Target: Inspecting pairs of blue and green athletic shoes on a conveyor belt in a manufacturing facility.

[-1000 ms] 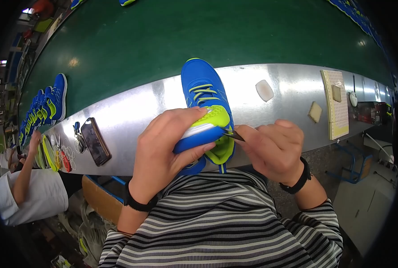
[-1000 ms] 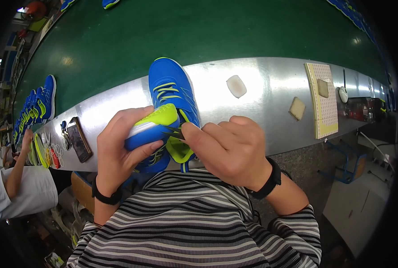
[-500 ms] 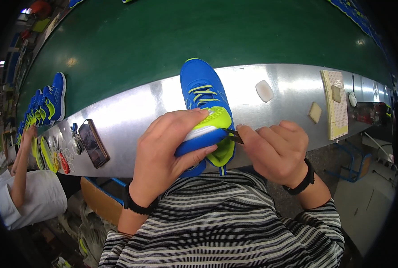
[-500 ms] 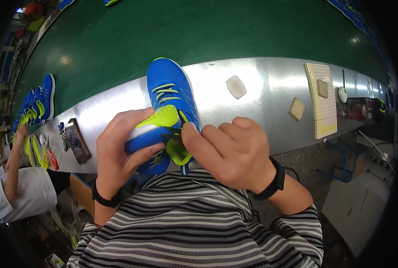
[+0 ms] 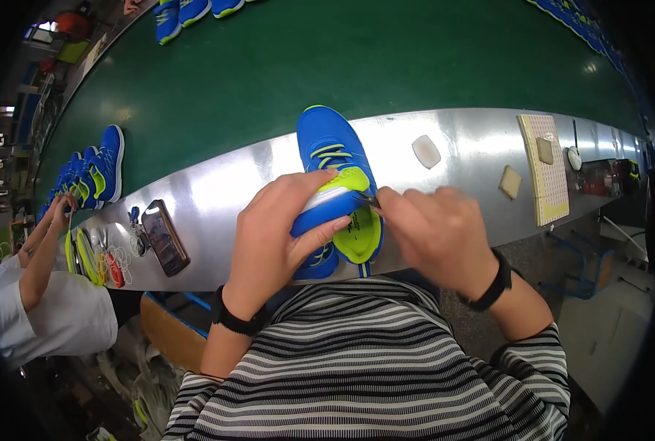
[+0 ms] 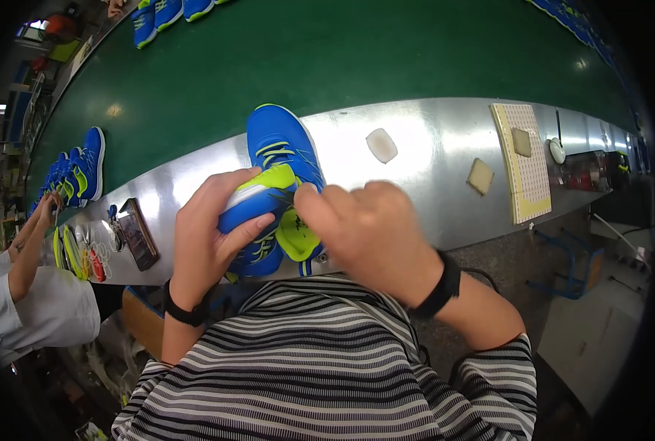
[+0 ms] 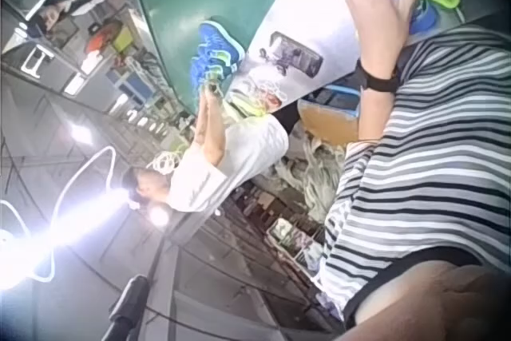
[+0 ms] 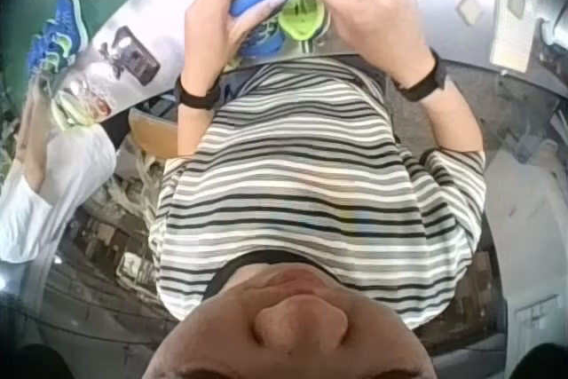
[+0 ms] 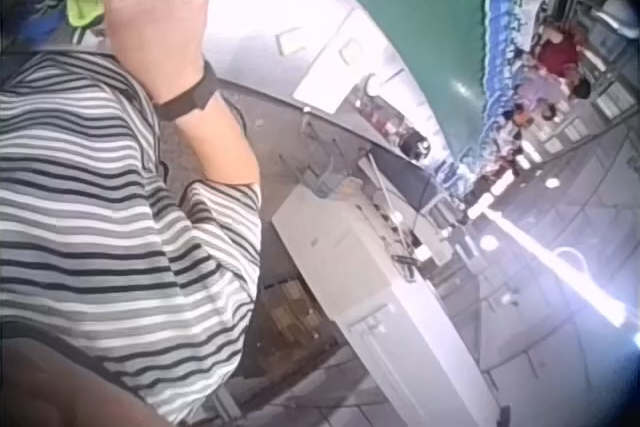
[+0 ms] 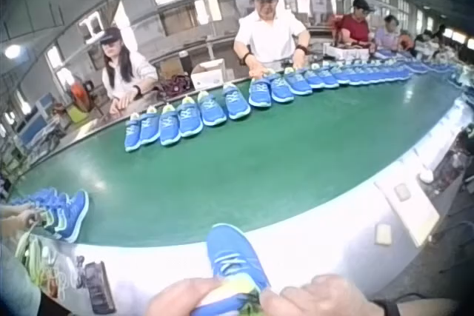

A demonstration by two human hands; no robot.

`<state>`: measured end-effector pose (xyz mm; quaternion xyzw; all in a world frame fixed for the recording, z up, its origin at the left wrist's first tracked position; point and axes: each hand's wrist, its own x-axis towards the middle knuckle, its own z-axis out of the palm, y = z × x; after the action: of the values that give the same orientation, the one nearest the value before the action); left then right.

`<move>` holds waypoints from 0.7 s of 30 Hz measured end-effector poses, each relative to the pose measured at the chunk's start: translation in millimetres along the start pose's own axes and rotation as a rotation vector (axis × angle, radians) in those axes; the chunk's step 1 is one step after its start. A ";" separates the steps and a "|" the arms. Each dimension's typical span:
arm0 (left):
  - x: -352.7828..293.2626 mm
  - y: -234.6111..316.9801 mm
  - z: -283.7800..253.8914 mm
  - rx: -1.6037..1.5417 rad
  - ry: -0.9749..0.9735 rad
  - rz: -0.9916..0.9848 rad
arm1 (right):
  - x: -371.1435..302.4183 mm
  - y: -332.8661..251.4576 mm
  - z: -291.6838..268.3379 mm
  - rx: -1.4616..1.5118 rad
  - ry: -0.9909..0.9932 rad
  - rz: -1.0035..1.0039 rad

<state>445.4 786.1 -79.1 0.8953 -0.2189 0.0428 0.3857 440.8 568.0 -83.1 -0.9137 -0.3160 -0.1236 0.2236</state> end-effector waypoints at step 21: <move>-26.8 30.6 -58.4 -0.517 0.361 -0.261 | -75.1 91.1 18.4 -0.302 0.150 0.589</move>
<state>413.6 818.6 -24.3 0.7662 -0.0343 0.0939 0.6348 442.2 473.9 -156.9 -0.9770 0.0005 -0.1659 0.1342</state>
